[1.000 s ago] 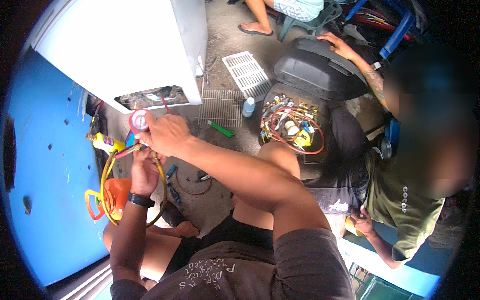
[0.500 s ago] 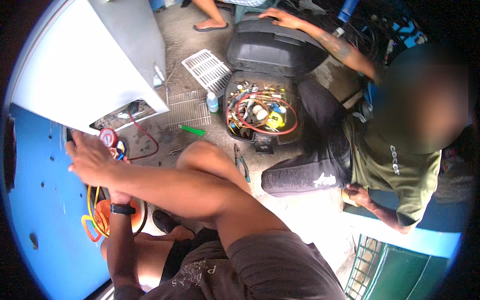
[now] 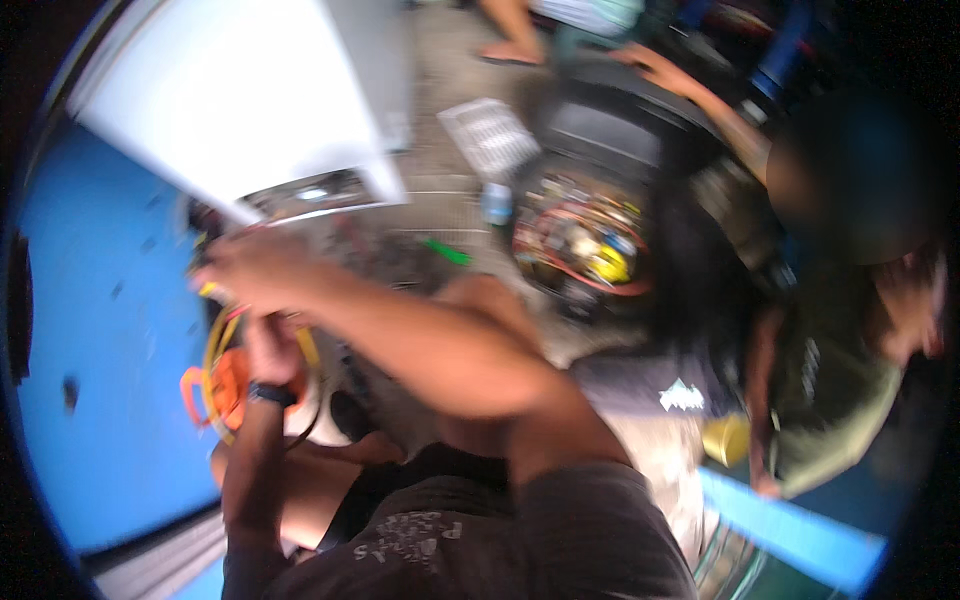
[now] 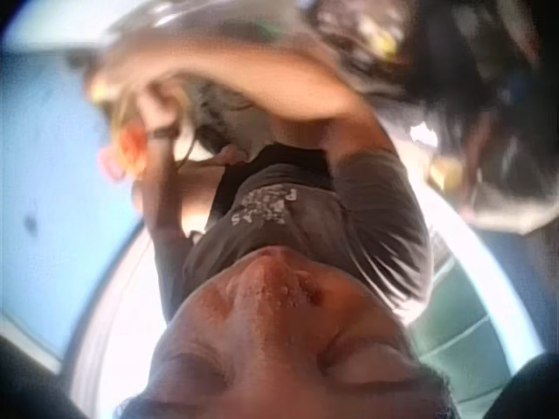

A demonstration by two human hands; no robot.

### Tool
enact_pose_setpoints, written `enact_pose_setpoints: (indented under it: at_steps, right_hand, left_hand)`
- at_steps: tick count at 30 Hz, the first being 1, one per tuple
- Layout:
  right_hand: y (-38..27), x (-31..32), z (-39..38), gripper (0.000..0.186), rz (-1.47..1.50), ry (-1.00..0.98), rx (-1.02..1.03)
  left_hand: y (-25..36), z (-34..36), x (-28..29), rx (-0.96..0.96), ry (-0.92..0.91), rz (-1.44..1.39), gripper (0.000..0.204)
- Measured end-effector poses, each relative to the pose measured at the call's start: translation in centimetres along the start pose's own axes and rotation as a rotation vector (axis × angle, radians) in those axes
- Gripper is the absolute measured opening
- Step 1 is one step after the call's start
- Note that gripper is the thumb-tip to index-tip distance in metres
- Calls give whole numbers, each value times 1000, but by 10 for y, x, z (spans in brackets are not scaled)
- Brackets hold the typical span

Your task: The person uses a torch to heat a connection on a refrigerator, then connects a pressure gauge to the service ports and monitors the readings. They handle a bottle of fluid and apply it to the connections to check for leaks.

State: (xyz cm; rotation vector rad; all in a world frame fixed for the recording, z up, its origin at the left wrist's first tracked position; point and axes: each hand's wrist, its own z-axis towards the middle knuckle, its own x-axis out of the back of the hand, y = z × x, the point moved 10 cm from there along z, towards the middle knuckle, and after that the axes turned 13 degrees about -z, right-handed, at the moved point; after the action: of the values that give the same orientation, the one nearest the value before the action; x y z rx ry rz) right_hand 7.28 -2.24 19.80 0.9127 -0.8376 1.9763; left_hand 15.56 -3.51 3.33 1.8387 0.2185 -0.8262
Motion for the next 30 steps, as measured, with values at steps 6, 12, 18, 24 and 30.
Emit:
enact_pose_setpoints:
  at_steps: [6,12,18,24,30]
  right_hand:
    - [64,-30,-46,64,1055,-45,-731]
    - [77,-76,-80,75,1092,-122,-938]
    - [52,-86,-58,89,1520,-120,-832]
    - [49,-67,-46,95,1766,-112,-777]
    - [55,-67,-47,71,1699,-109,-748]
  left_hand:
    - [8,2,0,213,-2,-277,44]
    - [23,-12,-21,183,10,-283,52]
    - [23,-13,-29,179,-49,-230,56]
    - [49,-10,-24,74,-94,-250,56]
    - [42,-11,-15,109,-57,-299,52]
